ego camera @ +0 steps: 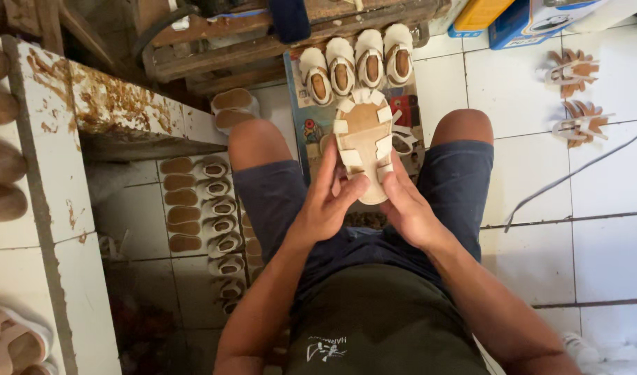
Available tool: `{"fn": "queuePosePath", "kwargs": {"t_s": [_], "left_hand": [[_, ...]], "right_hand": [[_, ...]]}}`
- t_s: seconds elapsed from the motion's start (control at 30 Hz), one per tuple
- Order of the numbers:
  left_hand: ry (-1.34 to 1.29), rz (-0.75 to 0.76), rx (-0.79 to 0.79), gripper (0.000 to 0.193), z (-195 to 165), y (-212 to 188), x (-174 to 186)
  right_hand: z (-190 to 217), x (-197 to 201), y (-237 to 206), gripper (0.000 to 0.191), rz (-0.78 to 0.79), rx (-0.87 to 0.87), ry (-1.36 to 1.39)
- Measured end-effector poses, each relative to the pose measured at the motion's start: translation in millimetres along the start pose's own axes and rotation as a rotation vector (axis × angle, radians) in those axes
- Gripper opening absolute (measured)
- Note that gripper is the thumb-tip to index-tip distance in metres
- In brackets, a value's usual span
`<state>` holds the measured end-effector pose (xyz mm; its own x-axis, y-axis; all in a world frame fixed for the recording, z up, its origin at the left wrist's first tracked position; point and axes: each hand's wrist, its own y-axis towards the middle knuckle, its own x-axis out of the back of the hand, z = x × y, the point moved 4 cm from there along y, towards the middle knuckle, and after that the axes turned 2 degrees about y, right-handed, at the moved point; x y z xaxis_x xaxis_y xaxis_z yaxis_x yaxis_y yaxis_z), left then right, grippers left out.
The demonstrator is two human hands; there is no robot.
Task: The person sits on the floor and assembles wedge sandals, fitting white cut-out insole and strap pieces onto wooden wedge lasts by hand, pressing the pieces into place, then sets finished sandals aside and picks up the next last to continue assembly.
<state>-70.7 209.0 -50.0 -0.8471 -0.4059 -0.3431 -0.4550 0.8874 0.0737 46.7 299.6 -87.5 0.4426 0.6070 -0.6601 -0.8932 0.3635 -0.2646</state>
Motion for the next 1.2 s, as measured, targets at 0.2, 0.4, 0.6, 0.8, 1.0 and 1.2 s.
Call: {"fn": "queuePosePath", "kwargs": {"t_s": [0.2, 0.4, 0.6, 0.8, 1.0, 1.2], "left_hand": [[0.187, -0.025, 0.049, 0.077, 35.8, -14.4, 9.8], [0.011, -0.088, 0.378, 0.058, 74.9, -25.4, 46.3], [0.296, -0.065, 0.200, 0.054, 87.6, -49.2, 32.1], [-0.255, -0.172, 0.662, 0.052, 113.2, -83.1, 38.4], [0.092, -0.123, 0.416, 0.050, 110.9, -107.8, 12.0], [-0.157, 0.008, 0.529, 0.047, 97.0, -100.5, 23.2]], "right_hand": [[-13.0, 6.5, 0.3, 0.064, -0.097, 0.102, -0.066], [-15.6, 12.9, -5.4, 0.066, -0.017, -0.086, -0.306], [-44.3, 22.0, -9.9, 0.061, -0.082, -0.049, -0.523], [-46.1, 47.0, -29.7, 0.060, 0.035, -0.167, -0.704], [-46.9, 38.5, -34.4, 0.053, 0.028, -0.164, -0.560], [-33.6, 21.5, -39.4, 0.047, 0.099, 0.022, -0.718]]}}
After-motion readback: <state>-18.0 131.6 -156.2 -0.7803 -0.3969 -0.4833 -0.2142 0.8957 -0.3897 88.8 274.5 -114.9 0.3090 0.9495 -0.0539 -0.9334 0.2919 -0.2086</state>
